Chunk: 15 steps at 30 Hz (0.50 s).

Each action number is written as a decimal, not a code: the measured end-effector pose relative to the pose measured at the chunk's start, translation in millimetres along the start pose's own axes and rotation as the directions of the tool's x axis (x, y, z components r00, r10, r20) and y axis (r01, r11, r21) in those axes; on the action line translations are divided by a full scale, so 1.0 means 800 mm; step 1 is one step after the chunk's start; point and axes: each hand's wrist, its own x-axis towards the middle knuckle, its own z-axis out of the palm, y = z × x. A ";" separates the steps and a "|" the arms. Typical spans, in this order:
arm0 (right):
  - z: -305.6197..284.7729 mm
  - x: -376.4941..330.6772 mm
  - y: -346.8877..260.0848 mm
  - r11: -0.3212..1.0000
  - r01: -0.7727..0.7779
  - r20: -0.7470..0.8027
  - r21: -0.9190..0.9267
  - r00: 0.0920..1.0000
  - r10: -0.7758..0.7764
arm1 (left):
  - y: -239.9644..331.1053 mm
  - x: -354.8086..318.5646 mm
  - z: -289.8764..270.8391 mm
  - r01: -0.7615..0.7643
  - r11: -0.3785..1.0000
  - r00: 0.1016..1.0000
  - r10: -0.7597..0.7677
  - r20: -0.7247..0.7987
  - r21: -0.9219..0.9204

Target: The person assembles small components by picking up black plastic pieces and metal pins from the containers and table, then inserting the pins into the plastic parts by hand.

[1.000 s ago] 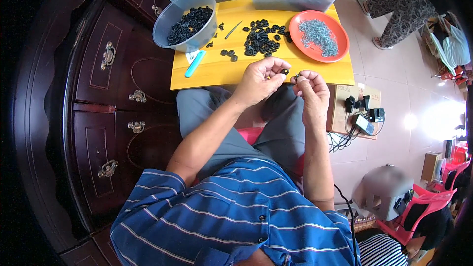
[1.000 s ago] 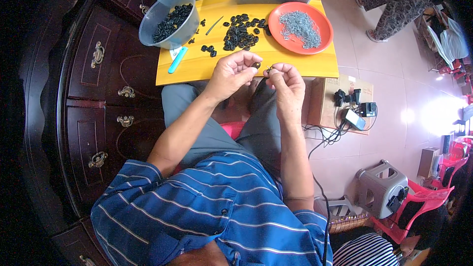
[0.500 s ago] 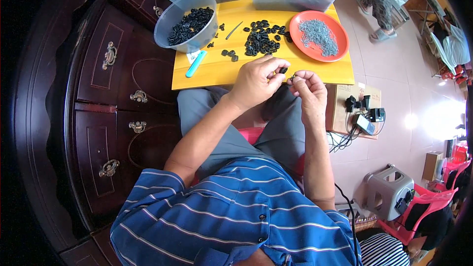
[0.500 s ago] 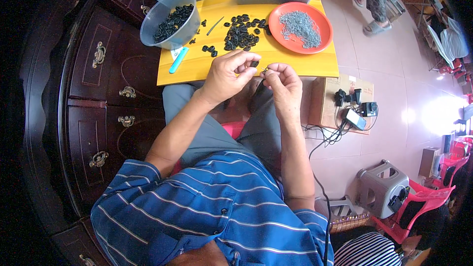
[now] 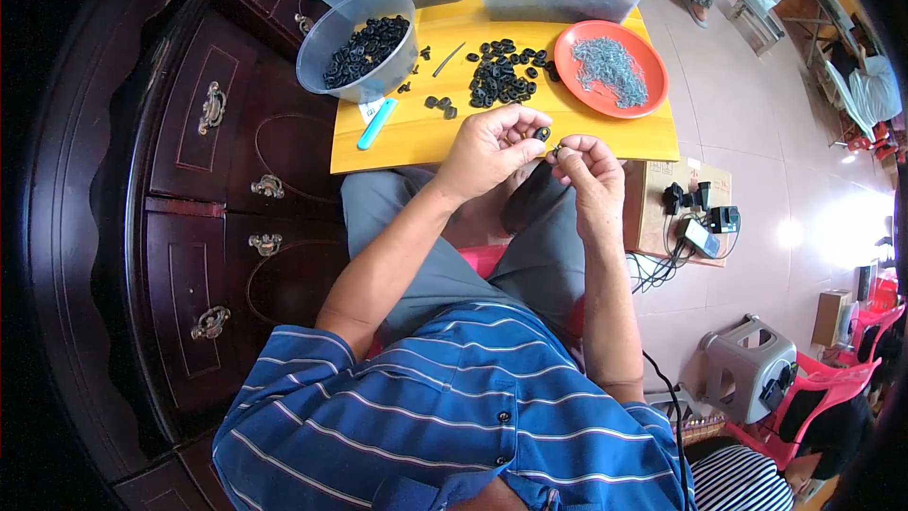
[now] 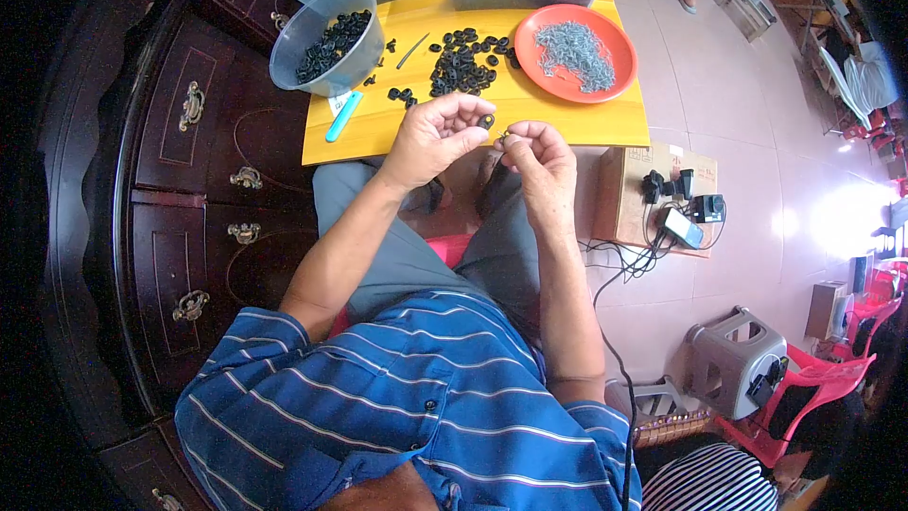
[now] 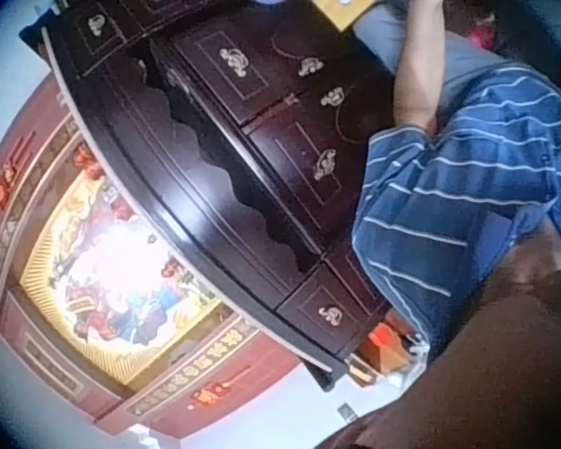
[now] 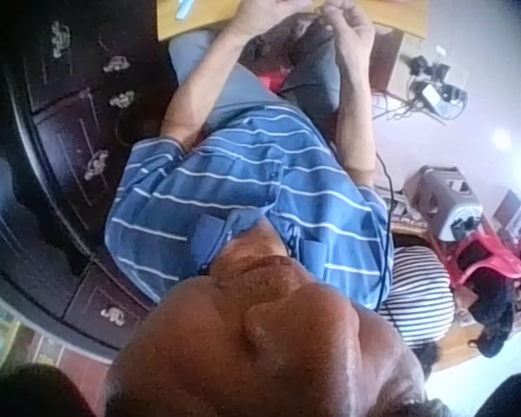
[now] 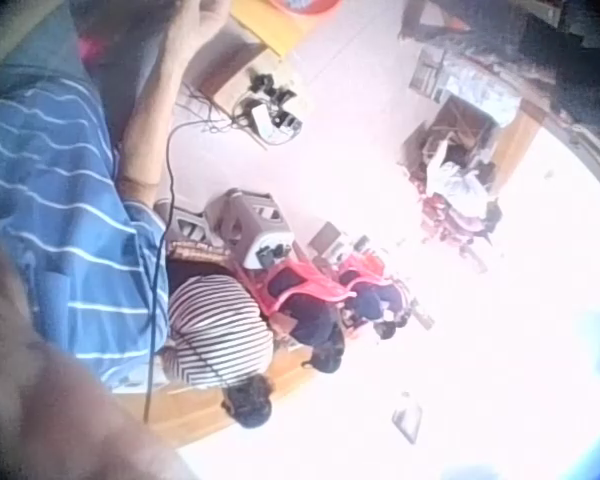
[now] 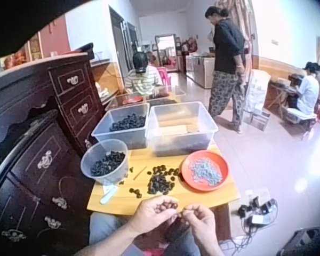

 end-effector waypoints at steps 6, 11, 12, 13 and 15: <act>-0.002 0.000 0.004 1.000 0.013 0.021 0.015 1.000 -0.013 | 0.005 -0.001 0.005 -0.014 0.999 1.000 0.014 -0.003 0.036; -0.001 -0.001 0.003 1.000 0.011 0.003 0.024 1.000 -0.011 | -0.003 -0.001 0.002 -0.008 0.996 0.999 0.005 0.035 0.089; -0.001 -0.001 0.003 0.999 0.007 -0.005 0.035 1.000 -0.007 | -0.003 0.000 0.002 -0.011 0.995 0.999 0.007 0.037 0.096; -0.001 -0.001 0.003 0.999 0.007 -0.005 0.035 1.000 -0.007 | -0.003 0.000 0.002 -0.014 0.995 0.999 0.010 0.039 0.103; -0.001 -0.001 0.002 1.000 0.005 0.003 0.030 1.000 -0.005 | -0.005 0.000 0.002 -0.013 0.995 0.999 0.010 0.036 0.098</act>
